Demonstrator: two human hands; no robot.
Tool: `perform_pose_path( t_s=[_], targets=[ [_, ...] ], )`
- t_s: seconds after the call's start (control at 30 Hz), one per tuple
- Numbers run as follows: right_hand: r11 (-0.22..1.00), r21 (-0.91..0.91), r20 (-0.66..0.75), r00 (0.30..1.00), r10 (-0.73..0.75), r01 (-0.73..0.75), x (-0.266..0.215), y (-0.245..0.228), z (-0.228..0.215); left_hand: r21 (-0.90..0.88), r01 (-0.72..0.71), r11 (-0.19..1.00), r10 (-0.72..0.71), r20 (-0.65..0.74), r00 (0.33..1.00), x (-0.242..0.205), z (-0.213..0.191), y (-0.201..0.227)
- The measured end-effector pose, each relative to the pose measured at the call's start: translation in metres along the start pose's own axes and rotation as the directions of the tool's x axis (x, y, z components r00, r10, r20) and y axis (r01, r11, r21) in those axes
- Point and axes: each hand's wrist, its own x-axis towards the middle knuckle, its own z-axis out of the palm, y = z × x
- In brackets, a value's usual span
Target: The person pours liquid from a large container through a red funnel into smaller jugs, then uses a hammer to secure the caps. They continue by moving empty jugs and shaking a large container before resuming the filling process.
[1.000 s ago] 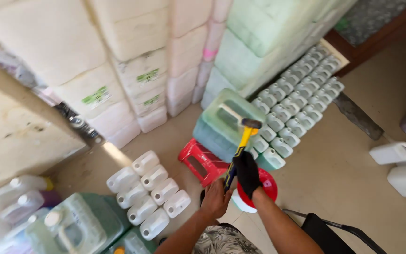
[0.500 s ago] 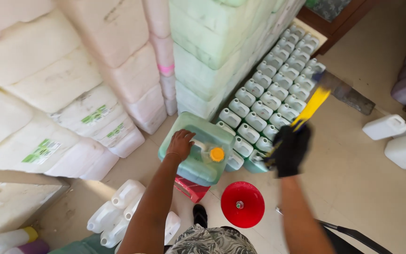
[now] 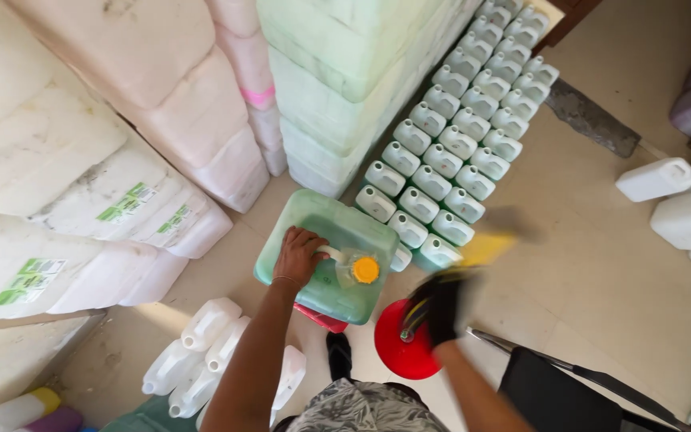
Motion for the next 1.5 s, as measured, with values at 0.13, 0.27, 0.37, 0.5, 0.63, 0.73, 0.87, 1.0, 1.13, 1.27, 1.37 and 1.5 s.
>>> perform_pose_path(
  t_s=[0.13, 0.27, 0.37, 0.5, 0.63, 0.73, 0.87, 1.0, 1.13, 1.27, 1.37, 1.5],
  targets=[
    [0.86, -0.375, 0.218, 0.935, -0.281, 0.346, -0.027, 0.053, 0.006, -0.036, -0.038, 0.999, 0.039, 0.007, 0.999, 0.007, 0.002, -0.011],
    [0.942, 0.116, -0.197, 0.937, -0.288, 0.314, -0.023, -0.028, -0.046, -0.039, -0.002, 0.999, 0.002, 0.006, 1.0, -0.004, 0.008, -0.008],
    [0.942, 0.184, -0.235, 0.943, -0.234, 0.28, -0.018, -0.034, -0.032, -0.024, 0.002, 1.0, -0.002, 0.016, 1.0, -0.001, 0.007, -0.01],
    [0.952, -0.217, 0.175, 0.95, 0.258, -0.218, -0.057, 0.033, 0.025, 0.015, -0.056, 0.998, 0.056, -0.011, 0.998, -0.003, 0.01, -0.013],
    [0.987, -0.01, -0.078, 0.984, -0.162, 0.161, -0.045, -0.022, -0.021, -0.015, -0.027, 1.0, 0.027, 0.015, 1.0, -0.008, 0.01, -0.01],
    [0.918, 0.205, -0.314, 0.911, -0.266, 0.339, -0.031, -0.064, -0.057, 0.011, -0.039, 0.999, 0.039, -0.004, 0.999, 0.0, 0.006, -0.01],
    [0.992, 0.126, -0.081, 0.996, 0.028, -0.017, -0.028, -0.02, -0.013, 0.004, -0.038, 0.999, 0.039, -0.002, 0.999, -0.004, 0.007, -0.009],
    [0.982, -0.079, 0.041, 0.984, 0.175, -0.171, -0.06, -0.02, 0.019, 0.004, -0.069, 0.998, 0.069, 0.023, 0.997, -0.006, 0.01, -0.011],
    [0.939, 0.062, -0.33, 0.895, -0.3, 0.338, -0.049, -0.069, -0.028, 0.031, -0.062, 0.998, 0.062, 0.002, 0.998, 0.0, 0.007, -0.011],
    [0.992, -0.126, 0.065, 0.997, 0.027, -0.019, -0.045, 0.028, 0.013, 0.017, -0.058, 0.998, 0.058, 0.026, 0.998, -0.003, 0.004, -0.01],
    [0.863, -0.224, 0.231, 0.885, -0.405, 0.454, -0.051, 0.066, 0.015, -0.003, -0.078, 0.997, 0.078, 0.026, 0.997, -0.003, 0.004, -0.01],
    [0.947, 0.035, -0.119, 0.942, -0.313, 0.319, -0.051, -0.007, -0.05, 0.016, -0.101, 0.995, 0.101, -0.012, 0.995, -0.002, 0.0, -0.009]
  ],
)
